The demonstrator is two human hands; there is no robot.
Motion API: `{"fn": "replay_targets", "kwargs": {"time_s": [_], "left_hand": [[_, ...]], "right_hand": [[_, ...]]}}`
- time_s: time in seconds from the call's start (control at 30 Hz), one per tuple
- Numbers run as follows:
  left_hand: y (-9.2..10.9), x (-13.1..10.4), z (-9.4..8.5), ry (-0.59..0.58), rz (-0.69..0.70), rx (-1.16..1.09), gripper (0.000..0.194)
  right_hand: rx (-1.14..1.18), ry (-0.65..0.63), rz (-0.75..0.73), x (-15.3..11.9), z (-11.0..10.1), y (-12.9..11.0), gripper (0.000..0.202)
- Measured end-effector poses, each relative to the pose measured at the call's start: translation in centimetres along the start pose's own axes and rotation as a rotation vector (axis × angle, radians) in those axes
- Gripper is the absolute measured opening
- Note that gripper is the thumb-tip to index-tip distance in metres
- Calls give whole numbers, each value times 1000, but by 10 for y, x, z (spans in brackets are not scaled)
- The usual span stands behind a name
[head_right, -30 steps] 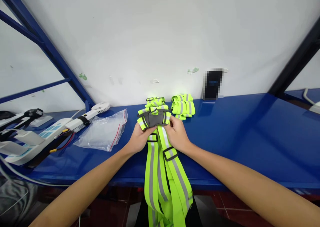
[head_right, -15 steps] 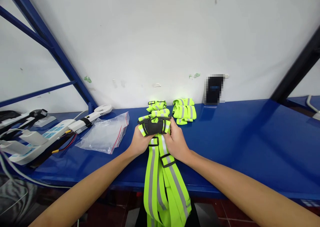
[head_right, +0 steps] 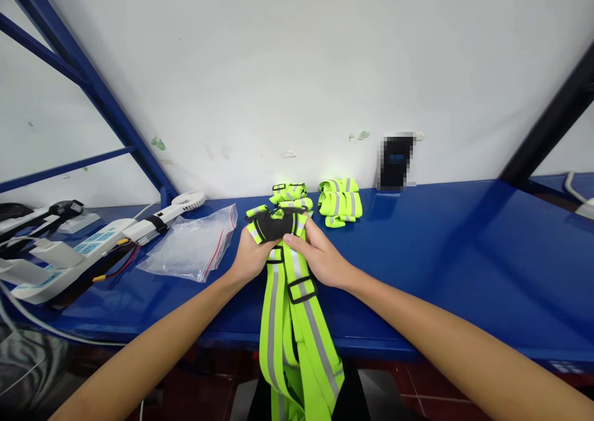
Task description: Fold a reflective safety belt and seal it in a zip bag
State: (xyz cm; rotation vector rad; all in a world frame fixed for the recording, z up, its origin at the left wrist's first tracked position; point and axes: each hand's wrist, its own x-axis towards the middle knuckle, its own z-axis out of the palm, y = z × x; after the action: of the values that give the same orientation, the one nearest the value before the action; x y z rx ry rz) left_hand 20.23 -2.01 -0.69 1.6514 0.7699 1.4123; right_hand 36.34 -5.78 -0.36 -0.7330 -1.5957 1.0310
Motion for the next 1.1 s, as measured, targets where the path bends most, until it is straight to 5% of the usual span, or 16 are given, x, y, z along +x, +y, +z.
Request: {"fn": "replay_targets", "kwargs": {"time_s": [0.23, 0.47, 0.63, 1.1], "left_hand": [[-12, -3, 5, -61, -18, -125, 31], [-28, -11, -1, -86, -183, -300, 31], [-19, -10, 1, -85, -158, -231, 34], [-17, -3, 8, -72, -53, -283, 53]], "right_hand": [[171, 16, 91, 5, 0, -3, 47], [87, 45, 63, 6, -2, 3, 44], [-106, 49, -64, 5, -4, 6, 41], [-249, 194, -121, 4, -4, 11, 38]]}}
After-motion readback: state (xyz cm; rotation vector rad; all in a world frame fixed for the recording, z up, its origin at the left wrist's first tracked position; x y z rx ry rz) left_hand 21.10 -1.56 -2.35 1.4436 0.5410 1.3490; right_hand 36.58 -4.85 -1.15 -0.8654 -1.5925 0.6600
